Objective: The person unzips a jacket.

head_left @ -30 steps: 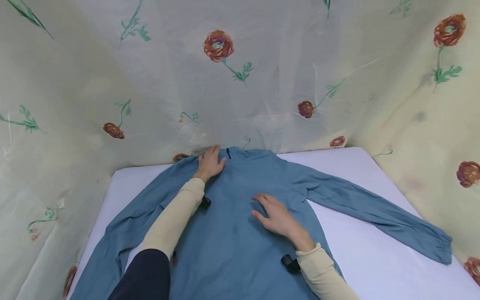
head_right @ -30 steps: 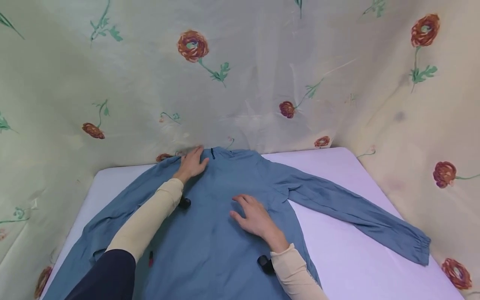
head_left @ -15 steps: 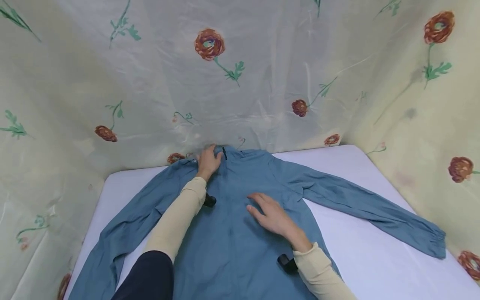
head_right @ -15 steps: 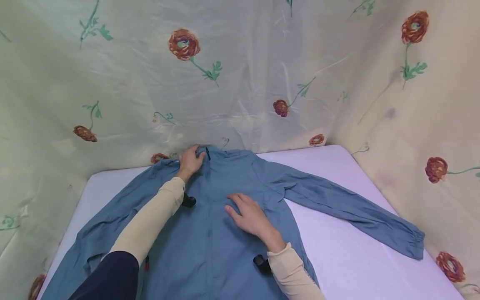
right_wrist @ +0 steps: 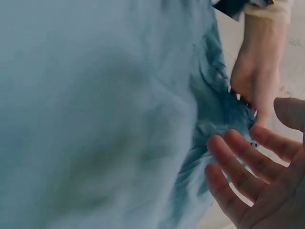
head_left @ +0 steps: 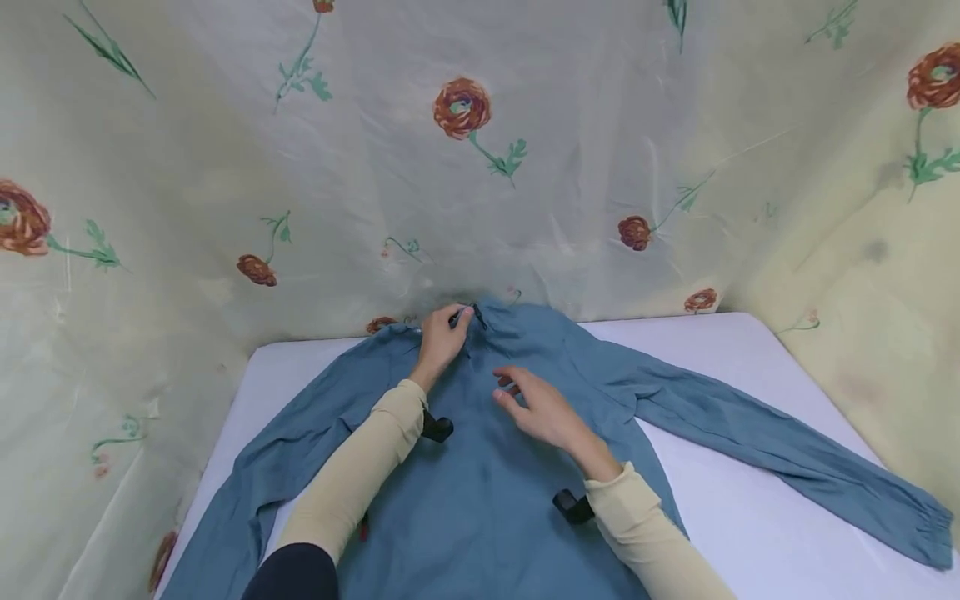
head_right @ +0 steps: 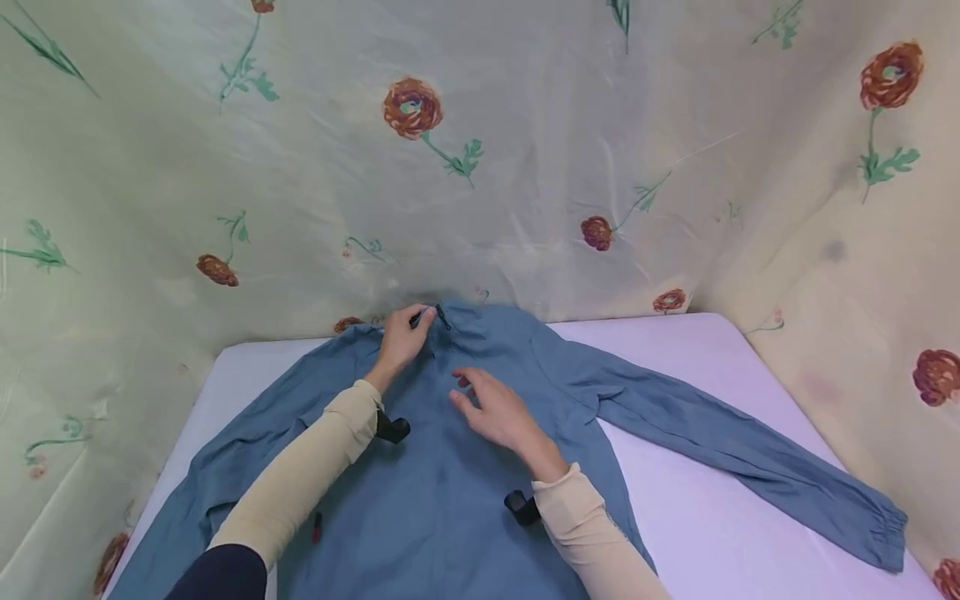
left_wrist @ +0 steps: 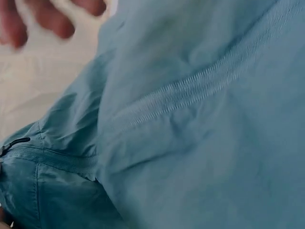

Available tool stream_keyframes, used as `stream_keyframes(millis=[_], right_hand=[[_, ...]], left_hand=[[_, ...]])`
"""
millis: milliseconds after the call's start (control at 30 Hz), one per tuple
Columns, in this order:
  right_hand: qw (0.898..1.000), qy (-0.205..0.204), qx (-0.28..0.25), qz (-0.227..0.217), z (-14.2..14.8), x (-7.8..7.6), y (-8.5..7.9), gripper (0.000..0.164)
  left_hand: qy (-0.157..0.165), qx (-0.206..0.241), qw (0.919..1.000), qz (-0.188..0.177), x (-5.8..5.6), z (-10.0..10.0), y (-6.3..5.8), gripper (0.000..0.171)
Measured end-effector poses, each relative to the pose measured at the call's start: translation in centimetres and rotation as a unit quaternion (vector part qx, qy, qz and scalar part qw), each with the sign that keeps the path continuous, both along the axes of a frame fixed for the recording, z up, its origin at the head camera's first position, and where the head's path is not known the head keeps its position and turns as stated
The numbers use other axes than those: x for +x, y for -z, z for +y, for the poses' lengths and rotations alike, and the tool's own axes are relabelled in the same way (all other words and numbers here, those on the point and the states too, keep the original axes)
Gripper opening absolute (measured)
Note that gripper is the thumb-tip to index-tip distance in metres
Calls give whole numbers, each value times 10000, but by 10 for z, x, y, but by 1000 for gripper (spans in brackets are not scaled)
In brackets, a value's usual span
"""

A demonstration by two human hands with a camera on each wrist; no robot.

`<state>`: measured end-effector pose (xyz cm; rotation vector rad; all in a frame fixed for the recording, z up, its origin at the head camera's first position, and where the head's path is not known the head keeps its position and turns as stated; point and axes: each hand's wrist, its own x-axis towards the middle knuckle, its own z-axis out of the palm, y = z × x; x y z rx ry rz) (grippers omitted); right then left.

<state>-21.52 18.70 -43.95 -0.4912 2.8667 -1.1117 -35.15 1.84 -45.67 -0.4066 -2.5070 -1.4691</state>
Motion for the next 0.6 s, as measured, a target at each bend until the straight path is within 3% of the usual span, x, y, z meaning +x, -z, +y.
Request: stream_keyframes(millis=[133,300,400,600], right_hand=[[9993,128,-326,-115,-7,-21,-9,39],[9932,689,-931,-138,-15,-50,-12,38],[9884,1002,-1131,167,-22,-67,-14,37],[9768,1545,-845,1220,-38,-89,-13,28]], left_hand=[[126,128,9998,-81,9,-3,-3,30],[204,238,9995,-80,14,-2,-1,32],[164,205,9997,-26,13,0,0,34],[35,308,9994,135,11,2,-4,32]])
